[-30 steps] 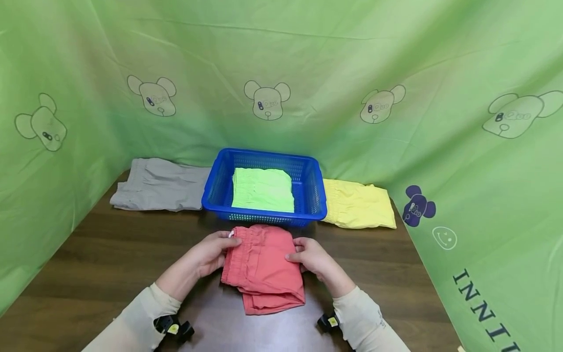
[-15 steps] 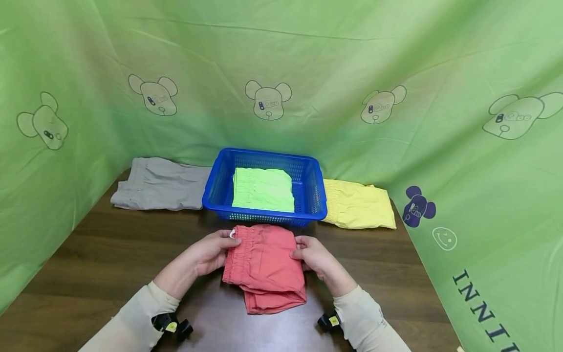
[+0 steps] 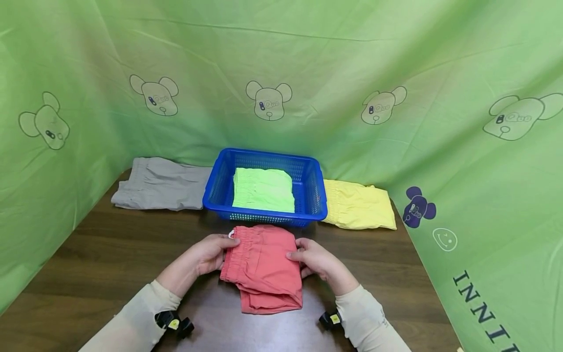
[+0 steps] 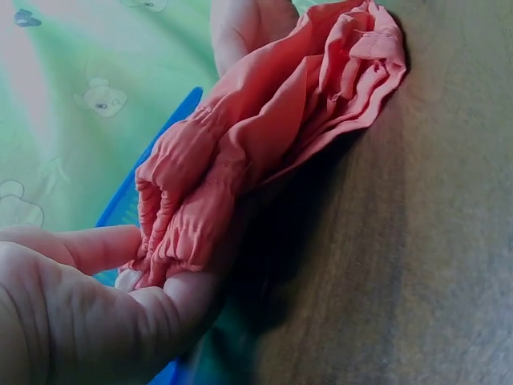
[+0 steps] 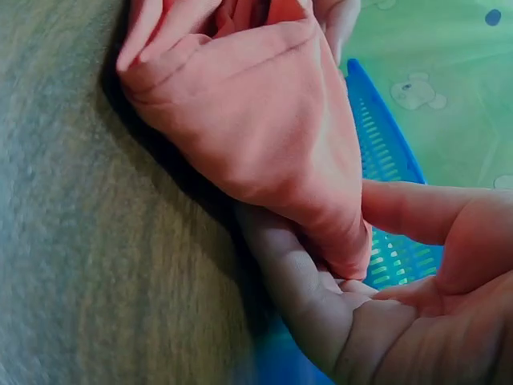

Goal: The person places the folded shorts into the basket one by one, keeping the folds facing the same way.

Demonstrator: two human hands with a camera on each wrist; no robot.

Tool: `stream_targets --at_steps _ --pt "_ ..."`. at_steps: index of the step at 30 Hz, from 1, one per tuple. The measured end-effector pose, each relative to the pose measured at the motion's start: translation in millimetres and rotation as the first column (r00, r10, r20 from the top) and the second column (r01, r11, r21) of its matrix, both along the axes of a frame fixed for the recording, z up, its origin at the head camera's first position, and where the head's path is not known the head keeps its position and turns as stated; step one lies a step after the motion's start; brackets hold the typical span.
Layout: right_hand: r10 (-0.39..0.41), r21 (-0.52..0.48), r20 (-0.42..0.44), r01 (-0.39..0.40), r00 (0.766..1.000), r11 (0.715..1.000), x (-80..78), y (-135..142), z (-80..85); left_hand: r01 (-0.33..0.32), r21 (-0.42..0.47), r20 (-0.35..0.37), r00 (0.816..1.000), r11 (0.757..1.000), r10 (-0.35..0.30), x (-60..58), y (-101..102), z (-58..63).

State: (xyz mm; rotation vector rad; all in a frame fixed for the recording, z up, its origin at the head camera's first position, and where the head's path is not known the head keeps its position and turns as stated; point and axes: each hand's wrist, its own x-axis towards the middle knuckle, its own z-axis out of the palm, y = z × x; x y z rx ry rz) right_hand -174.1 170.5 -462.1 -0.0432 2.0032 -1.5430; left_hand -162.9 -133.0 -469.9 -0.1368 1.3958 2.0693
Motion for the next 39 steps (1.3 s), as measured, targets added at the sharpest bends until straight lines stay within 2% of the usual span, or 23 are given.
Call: stream_targets --at_steps 4,9,15,23,28,35,39 --pt "0.001 -0.008 0.014 -0.001 1.000 1.000 -0.1 1.5 0.5 -0.001 0.033 -0.001 1.000 0.999 0.001 -1.7 -0.4 -3.2" --pt "0.000 -0.029 0.032 0.001 0.999 1.000 0.0 1.8 0.3 -0.012 0.009 0.009 1.000 1.000 0.012 -3.0 0.5 -2.7" --pt "0.000 -0.099 0.043 0.005 0.999 0.995 -1.4 3.0 -2.9 -0.002 -0.010 -0.005 1.000 1.000 0.002 -3.7 1.4 -1.7" --pt "0.052 -0.224 0.145 -0.019 0.988 0.974 -5.6 8.1 -8.8 -0.005 0.035 0.004 1.000 0.999 0.005 -4.2 -0.2 -1.5" --pt "0.075 -0.269 0.179 -0.025 0.981 0.963 -5.4 7.5 -7.7 0.001 0.069 0.002 1.000 0.998 -0.001 -2.7 -1.9 0.0" --pt "0.124 -0.287 0.184 -0.068 0.975 0.956 -3.3 8.5 -1.3 0.045 0.098 -0.024 0.999 0.994 -0.042 -1.4 -1.8 2.2" --pt "0.154 -0.306 0.165 -0.098 0.974 0.947 -1.6 8.9 2.2 0.039 0.092 -0.021 0.999 0.995 -0.037 0.4 -2.6 3.8"
